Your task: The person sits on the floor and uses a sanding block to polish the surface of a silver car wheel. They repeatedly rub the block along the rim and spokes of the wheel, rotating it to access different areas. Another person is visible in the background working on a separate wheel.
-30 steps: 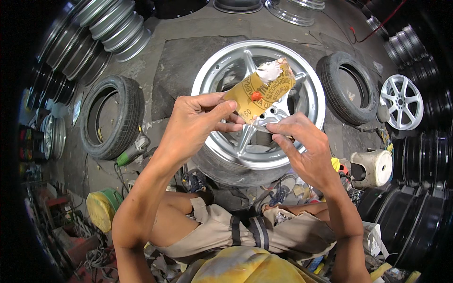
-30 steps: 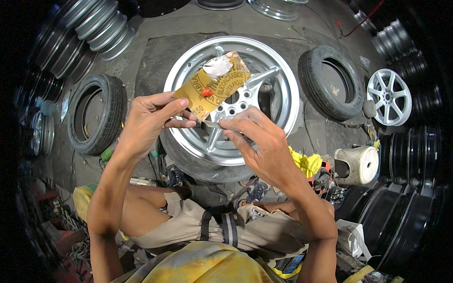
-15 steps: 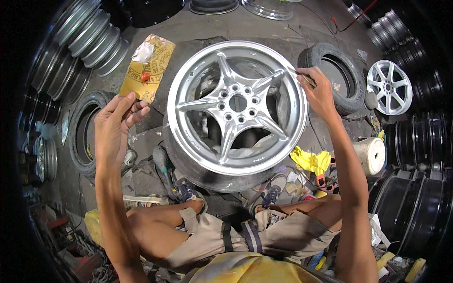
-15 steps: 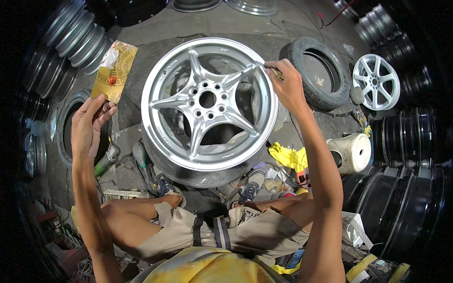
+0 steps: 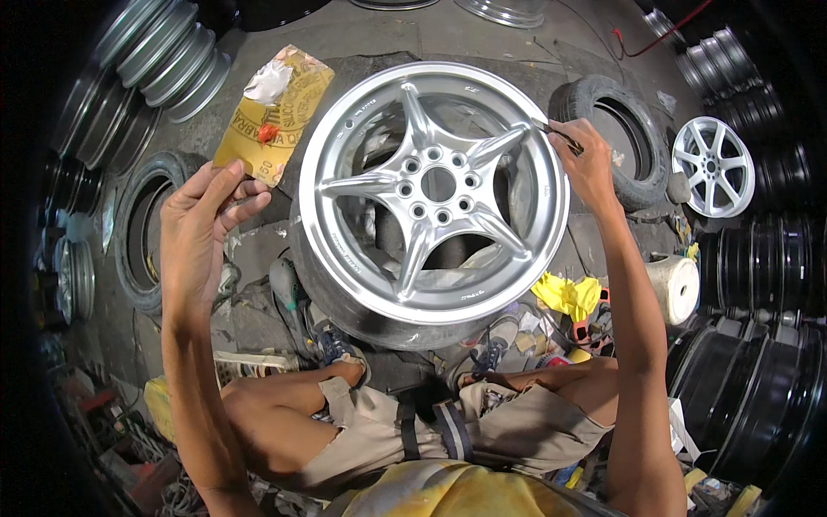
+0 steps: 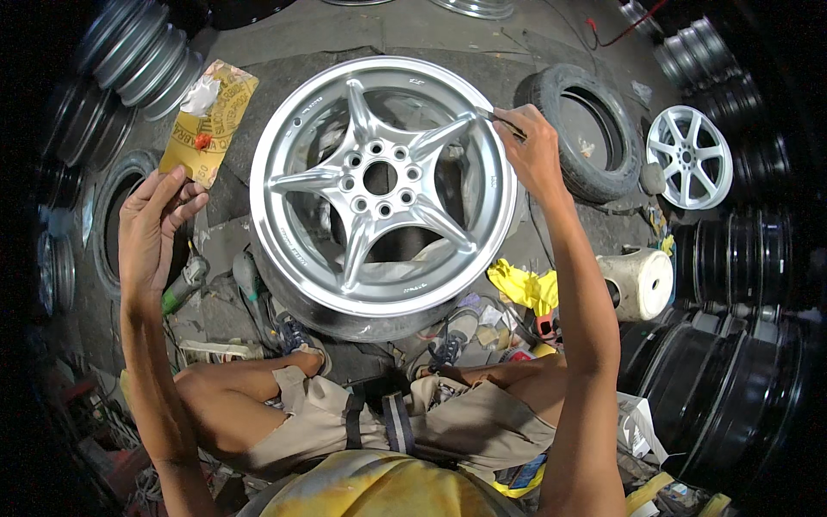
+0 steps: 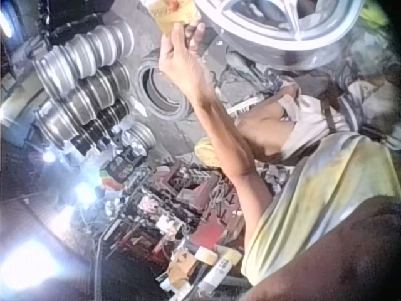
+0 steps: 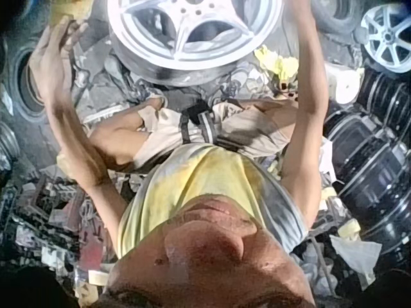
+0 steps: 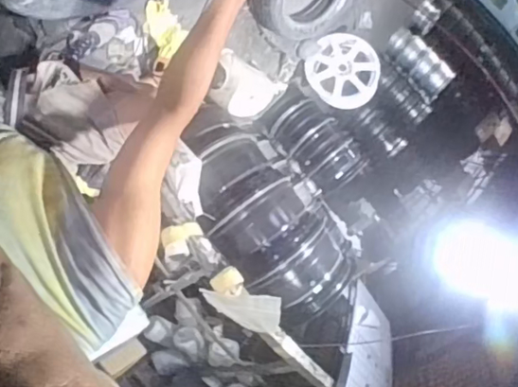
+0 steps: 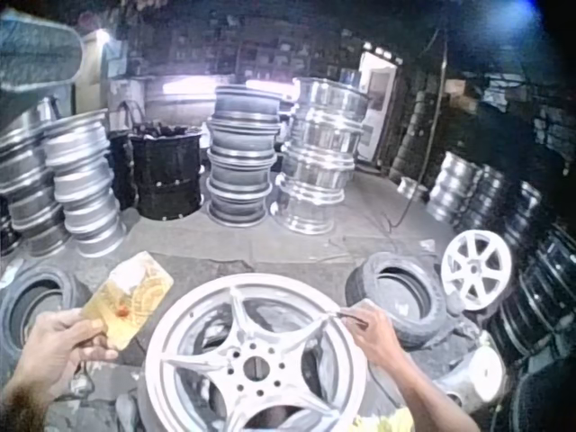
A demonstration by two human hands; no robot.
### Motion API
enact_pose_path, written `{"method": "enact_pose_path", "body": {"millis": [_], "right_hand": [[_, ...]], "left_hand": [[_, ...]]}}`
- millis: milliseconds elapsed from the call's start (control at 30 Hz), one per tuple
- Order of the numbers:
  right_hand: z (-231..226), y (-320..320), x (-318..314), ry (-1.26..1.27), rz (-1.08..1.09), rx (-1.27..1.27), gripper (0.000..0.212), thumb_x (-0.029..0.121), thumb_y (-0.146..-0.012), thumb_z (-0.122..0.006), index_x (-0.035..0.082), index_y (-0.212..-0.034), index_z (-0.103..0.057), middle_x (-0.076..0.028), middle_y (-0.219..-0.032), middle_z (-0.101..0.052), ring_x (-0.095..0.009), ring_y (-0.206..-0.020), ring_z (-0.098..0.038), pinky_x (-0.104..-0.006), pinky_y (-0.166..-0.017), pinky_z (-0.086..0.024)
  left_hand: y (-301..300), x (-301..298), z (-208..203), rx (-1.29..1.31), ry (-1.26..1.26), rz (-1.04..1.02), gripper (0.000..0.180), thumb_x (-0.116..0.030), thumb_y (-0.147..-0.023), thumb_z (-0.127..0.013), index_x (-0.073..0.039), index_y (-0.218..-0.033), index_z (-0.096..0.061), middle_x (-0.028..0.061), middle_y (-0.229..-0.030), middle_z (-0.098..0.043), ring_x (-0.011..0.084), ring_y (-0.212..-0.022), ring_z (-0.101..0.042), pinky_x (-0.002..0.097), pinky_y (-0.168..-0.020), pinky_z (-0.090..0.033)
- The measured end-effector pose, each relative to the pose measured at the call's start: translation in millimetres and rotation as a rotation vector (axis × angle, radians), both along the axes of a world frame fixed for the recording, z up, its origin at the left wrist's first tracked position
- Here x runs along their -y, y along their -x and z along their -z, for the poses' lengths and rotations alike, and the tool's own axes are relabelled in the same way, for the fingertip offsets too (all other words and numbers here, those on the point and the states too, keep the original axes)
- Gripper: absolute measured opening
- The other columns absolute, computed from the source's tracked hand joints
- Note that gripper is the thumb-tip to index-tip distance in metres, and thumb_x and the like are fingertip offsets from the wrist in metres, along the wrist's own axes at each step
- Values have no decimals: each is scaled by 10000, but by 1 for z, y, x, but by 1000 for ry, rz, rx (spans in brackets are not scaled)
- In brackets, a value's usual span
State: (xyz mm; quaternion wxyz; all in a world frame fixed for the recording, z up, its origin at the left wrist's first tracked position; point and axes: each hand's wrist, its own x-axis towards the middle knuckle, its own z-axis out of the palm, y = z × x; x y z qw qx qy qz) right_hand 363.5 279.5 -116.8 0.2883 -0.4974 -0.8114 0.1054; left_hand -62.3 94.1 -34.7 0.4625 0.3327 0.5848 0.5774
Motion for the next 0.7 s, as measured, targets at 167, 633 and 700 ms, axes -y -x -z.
{"method": "enact_pose_path", "body": {"millis": [167,633,700], "right_hand": [[-3,3,1,10,21,7,241,125,-886,-676,-2,-1085,-722,-158,-965,-663,-291,-863,-659,-381,-794,-504],[-4,3,1,35,13,-14,233,116,-883,-676,1,-1079,-729,-143,-952,-660,-276,-874,-656,-376,-808,-502],[-4,4,1,30,20,4,233,116,-883,-676,2,-1079,-729,-143,-955,-661,-275,-878,-656,-375,-808,-503]], "left_hand": [[-3,0,-3,-12,1,2,168,-127,-976,-609,16,-1043,-666,46,-836,-639,112,-798,-677,230,-764,-612],[-4,3,-6,-10,-31,-1,193,-111,-963,-624,48,-1063,-668,63,-849,-644,140,-819,-692,258,-766,-613],[-4,3,-7,-13,-36,11,205,-112,-964,-623,52,-1080,-662,77,-871,-657,140,-822,-692,259,-765,-613]]}}
